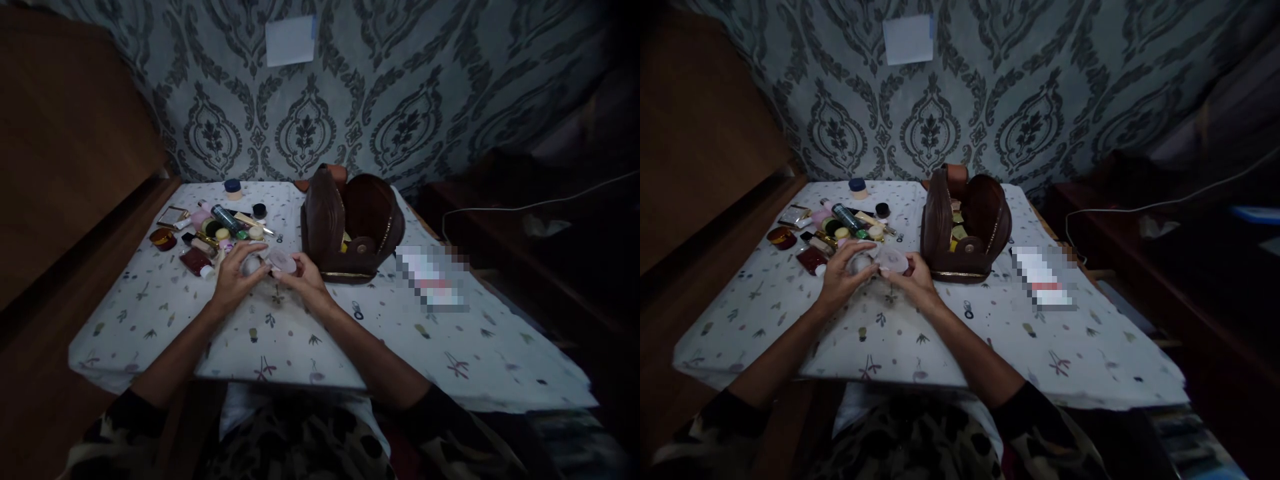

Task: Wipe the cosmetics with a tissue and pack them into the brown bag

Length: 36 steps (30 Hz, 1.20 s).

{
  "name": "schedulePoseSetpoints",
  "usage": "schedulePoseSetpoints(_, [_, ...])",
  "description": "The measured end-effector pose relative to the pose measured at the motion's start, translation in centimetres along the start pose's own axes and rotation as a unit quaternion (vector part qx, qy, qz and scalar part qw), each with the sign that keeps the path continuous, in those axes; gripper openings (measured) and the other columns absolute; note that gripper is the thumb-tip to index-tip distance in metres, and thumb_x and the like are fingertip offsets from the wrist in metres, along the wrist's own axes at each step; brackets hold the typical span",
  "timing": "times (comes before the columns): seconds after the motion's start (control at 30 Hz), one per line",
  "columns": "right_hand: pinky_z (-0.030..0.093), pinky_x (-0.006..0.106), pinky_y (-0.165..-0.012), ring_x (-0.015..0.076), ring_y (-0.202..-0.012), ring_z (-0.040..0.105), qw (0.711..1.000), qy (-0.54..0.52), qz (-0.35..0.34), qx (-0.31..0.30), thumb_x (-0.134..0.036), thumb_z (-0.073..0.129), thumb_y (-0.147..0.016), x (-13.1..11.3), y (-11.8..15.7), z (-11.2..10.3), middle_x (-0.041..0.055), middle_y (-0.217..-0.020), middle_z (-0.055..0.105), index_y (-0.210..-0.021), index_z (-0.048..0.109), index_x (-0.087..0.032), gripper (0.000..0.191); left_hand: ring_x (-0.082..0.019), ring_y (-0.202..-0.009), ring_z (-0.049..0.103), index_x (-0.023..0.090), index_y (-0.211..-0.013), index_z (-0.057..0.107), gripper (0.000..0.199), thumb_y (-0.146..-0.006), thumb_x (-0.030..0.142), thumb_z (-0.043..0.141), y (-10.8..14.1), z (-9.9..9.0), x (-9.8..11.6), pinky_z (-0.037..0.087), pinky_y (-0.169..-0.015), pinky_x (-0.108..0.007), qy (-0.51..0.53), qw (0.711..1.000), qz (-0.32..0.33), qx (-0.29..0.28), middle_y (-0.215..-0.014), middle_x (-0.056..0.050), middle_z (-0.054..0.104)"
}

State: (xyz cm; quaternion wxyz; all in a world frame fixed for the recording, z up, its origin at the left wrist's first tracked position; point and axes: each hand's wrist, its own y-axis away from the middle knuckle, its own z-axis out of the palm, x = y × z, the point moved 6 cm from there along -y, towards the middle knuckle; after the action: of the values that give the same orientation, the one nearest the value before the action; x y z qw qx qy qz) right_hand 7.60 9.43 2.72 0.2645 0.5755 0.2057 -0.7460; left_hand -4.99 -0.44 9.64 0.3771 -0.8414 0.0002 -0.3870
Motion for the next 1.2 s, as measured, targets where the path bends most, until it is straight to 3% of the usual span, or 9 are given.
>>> schedulePoseSetpoints(0.13, [0.054, 0.030, -0.070, 0.0190, -0.086, 0.064, 0.999, -0.014, 0.005, 0.028, -0.041, 0.087, -0.055, 0.0, -0.2, -0.6, 0.0043, -0.099, 0.070, -0.098, 0.060, -0.020, 0.055, -0.024, -0.114, 0.061, 0.018, -0.119, 0.066, 0.032, -0.093, 0.031, 0.054, 0.3, 0.3, 0.4, 0.046, -0.101, -0.038, 0.030, 0.999, 0.007, -0.038, -0.119, -0.010, 0.067])
schedulePoseSetpoints(0.2, [0.055, 0.032, -0.076, 0.0200, -0.090, 0.064, 0.999, -0.025, 0.000, 0.024, -0.040, 0.088, -0.054, 0.0, -0.2, -0.7, 0.0047, -0.102, 0.070, -0.099, 0.061, -0.020, 0.056, -0.024, -0.117, 0.060, 0.018, -0.121, 0.065, 0.033, -0.095, 0.029, 0.047, 0.4, 0.3, 0.3, 0.045, -0.104, -0.039, 0.050, 0.998, -0.006, -0.043, -0.122, -0.010, 0.067])
schedulePoseSetpoints(0.3, [0.052, 0.036, -0.093, 0.0215, -0.101, 0.064, 0.999, -0.043, -0.014, 0.022, -0.036, 0.090, -0.052, 0.0, -0.3, -0.8, 0.0044, -0.106, 0.070, -0.101, 0.061, -0.021, 0.059, -0.024, -0.116, 0.061, 0.018, -0.121, 0.062, 0.033, -0.092, 0.029, 0.051, 0.4, 0.2, -0.4, 0.047, -0.102, -0.037, 0.086, 0.995, -0.048, -0.027, -0.122, -0.009, 0.067])
schedulePoseSetpoints(0.47, [0.047, 0.038, -0.104, 0.0231, -0.111, 0.064, 0.998, -0.061, -0.008, 0.011, -0.032, 0.090, -0.050, 0.0, -0.3, -0.7, 0.0057, -0.113, 0.070, -0.107, 0.061, -0.021, 0.065, -0.020, -0.098, 0.065, 0.018, -0.113, 0.061, 0.032, -0.085, 0.034, 0.063, 0.3, 0.1, -2.0, 0.052, -0.085, -0.030, 0.145, 0.982, -0.123, 0.014, -0.109, -0.007, 0.069])
schedulePoseSetpoints(0.67, [0.045, 0.039, -0.108, 0.0257, -0.118, 0.061, 0.998, -0.060, -0.005, -0.037, -0.032, 0.091, -0.051, -0.8, 0.1, -0.2, 0.0061, -0.126, 0.067, -0.122, 0.062, -0.021, 0.077, -0.015, -0.068, 0.062, 0.017, -0.109, 0.067, 0.035, -0.083, 0.040, 0.065, 0.4, 0.7, -3.8, 0.050, -0.063, -0.026, 0.184, 0.963, -0.196, -0.012, -0.095, -0.005, 0.071])
schedulePoseSetpoints(0.83, [0.041, 0.035, -0.111, 0.0246, -0.127, 0.055, 0.994, -0.071, -0.005, -0.087, -0.032, 0.089, -0.056, -1.3, 0.6, 0.5, 0.0052, -0.134, 0.063, -0.133, 0.058, -0.021, 0.084, -0.023, -0.092, 0.066, 0.018, -0.099, 0.072, 0.030, -0.082, 0.040, 0.064, 0.1, 0.9, -3.7, 0.052, -0.078, -0.032, 0.151, 0.970, -0.187, -0.038, -0.105, -0.007, 0.074])
schedulePoseSetpoints(0.97, [0.045, 0.034, -0.107, 0.0226, -0.122, 0.058, 0.992, -0.080, -0.011, -0.094, -0.029, 0.090, -0.054, -0.9, 0.3, 0.5, 0.0048, -0.132, 0.061, -0.137, 0.052, -0.024, 0.091, -0.026, -0.104, 0.064, 0.017, -0.097, 0.073, 0.030, -0.082, 0.042, 0.063, 0.0, 1.1, -3.6, 0.050, -0.088, -0.035, 0.136, 0.973, -0.178, -0.052, -0.106, -0.007, 0.073])
schedulePoseSetpoints(1.07, [0.049, 0.035, -0.100, 0.0207, -0.110, 0.063, 0.994, -0.080, -0.019, -0.068, -0.026, 0.091, -0.049, -0.5, 0.0, 0.1, 0.0033, -0.119, 0.063, -0.129, 0.051, -0.027, 0.090, -0.023, -0.101, 0.064, 0.017, -0.104, 0.067, 0.034, -0.080, 0.041, 0.066, 0.1, 1.1, -4.1, 0.049, -0.088, -0.033, 0.154, 0.969, -0.193, -0.030, -0.106, -0.007, 0.072])
schedulePoseSetpoints(1.2, [0.052, 0.034, -0.094, 0.0192, -0.102, 0.063, 0.997, -0.044, -0.024, -0.057, -0.027, 0.091, -0.048, -0.3, -0.1, 0.0, 0.0017, -0.111, 0.063, -0.106, 0.056, -0.025, 0.068, -0.017, -0.080, 0.062, 0.018, -0.087, 0.061, 0.027, -0.076, 0.041, 0.069, 0.5, 1.2, -5.0, 0.048, -0.074, -0.027, 0.153, 0.960, -0.236, -0.019, -0.085, -0.002, 0.067])
